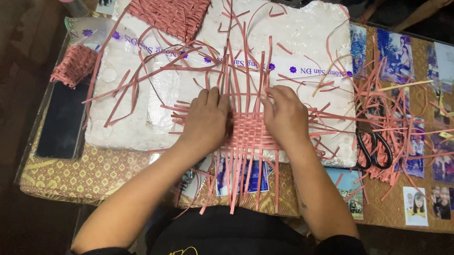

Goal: Weaving thin pink plastic strips together on a white foam base to create a patterned mat.

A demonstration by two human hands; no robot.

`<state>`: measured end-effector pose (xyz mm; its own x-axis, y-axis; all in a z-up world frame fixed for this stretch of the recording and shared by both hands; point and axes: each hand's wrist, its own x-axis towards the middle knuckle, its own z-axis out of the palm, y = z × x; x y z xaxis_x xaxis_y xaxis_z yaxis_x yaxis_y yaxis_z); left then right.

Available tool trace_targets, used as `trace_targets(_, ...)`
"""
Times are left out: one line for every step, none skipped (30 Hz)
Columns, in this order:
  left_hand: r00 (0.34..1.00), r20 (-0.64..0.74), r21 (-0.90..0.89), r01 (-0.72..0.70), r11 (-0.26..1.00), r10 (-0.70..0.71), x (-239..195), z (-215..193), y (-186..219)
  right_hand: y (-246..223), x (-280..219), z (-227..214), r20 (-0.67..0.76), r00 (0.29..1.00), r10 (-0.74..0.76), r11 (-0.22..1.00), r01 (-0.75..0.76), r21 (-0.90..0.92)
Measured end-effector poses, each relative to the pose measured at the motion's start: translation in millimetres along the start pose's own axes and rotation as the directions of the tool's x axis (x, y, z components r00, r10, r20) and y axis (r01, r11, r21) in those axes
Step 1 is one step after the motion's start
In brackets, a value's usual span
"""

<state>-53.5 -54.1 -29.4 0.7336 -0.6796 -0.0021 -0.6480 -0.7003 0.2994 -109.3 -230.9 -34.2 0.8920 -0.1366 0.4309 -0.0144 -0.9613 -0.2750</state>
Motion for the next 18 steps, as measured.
trace_targets(1.0, -0.001, -0.002, -0.002, 1.0, 0.002, -3, -7, 7, 4, -2, 3, 0.0, 1.0, 0.0, 1.0, 0.0, -0.003)
trace_targets(1.0, 0.013, -0.041, 0.024, 0.999, -0.023, -4, -16, 15, 9, -3, 4, 0.096, 0.994, 0.049, 0.998, -0.045, -0.039)
trace_targets(0.998, 0.028, -0.079, 0.049, 0.996, -0.047, -5, -24, 22, 15, -3, 5, 0.189, 0.977, 0.101, 0.993, -0.088, -0.079)
trace_targets(0.999, 0.023, -0.081, 0.041, 0.996, -0.04, -6, -20, 25, 17, -3, 8, 0.183, 0.978, 0.104, 0.992, -0.09, -0.085)
trace_targets(0.997, 0.012, -0.11, 0.077, 0.991, -0.077, -6, -17, 28, 20, -3, 9, 0.224, 0.968, 0.114, 0.991, -0.096, -0.088)
trace_targets(0.994, -0.003, -0.137, 0.104, 0.985, -0.105, -4, -15, 31, 24, -1, 10, 0.255, 0.959, 0.127, 0.99, -0.107, -0.094)
trace_targets(0.996, -0.012, -0.136, 0.086, 0.987, -0.089, -4, -4, 29, 24, 0, 13, 0.24, 0.961, 0.135, 0.988, -0.113, -0.103)
trace_targets(0.991, -0.086, -0.164, 0.09, 0.982, -0.105, 0, 5, 27, 26, 2, 14, 0.279, 0.948, 0.155, 0.988, -0.141, -0.069)
trace_targets(0.98, -0.158, -0.194, 0.09, 0.977, -0.122, 4, 14, 26, 28, 4, 15, 0.317, 0.933, 0.172, 0.985, -0.17, -0.034)
trace_targets(0.982, -0.168, -0.186, 0.05, 0.981, -0.082, 6, 20, 24, 29, 5, 16, 0.287, 0.937, 0.198, 0.98, -0.192, -0.047)
trace_targets(0.98, -0.166, -0.162, 0.079, 0.984, -0.106, 9, 26, 21, 29, 7, 16, 0.312, 0.932, 0.184, 0.981, -0.194, 0.0)
trace_targets(0.977, -0.166, -0.139, 0.108, 0.984, -0.131, 11, 33, 20, 31, 7, 16, 0.338, 0.926, 0.167, 0.98, -0.194, 0.046)
trace_targets(0.98, -0.174, -0.134, 0.069, 0.989, -0.092, 12, 29, 21, 29, 11, 12, 0.309, 0.931, 0.194, 0.976, -0.214, 0.032)
trace_targets(0.983, -0.145, -0.076, 0.106, 0.991, -0.116, 10, 27, 23, 26, 13, 8, 0.343, 0.92, 0.188, 0.974, -0.22, 0.055)
trace_targets(0.983, -0.118, -0.016, 0.141, 0.99, -0.141, 9, 25, 22, 23, 17, 5, 0.375, 0.909, 0.181, 0.971, -0.226, 0.079)
trace_targets(0.985, -0.121, -0.02, 0.12, 0.993, -0.122, 8, 24, 25, 26, 16, 6, 0.363, 0.911, 0.196, 0.97, -0.235, 0.066)
trace_targets(0.984, -0.114, 0.003, 0.135, 0.991, -0.134, 7, 23, 27, 29, 16, 8, 0.387, 0.9, 0.203, 0.966, -0.247, 0.069)
trace_targets(0.982, -0.104, 0.025, 0.161, 0.987, -0.158, 3, 23, 27, 30, 16, 12, 0.419, 0.886, 0.2, 0.964, -0.254, 0.076)
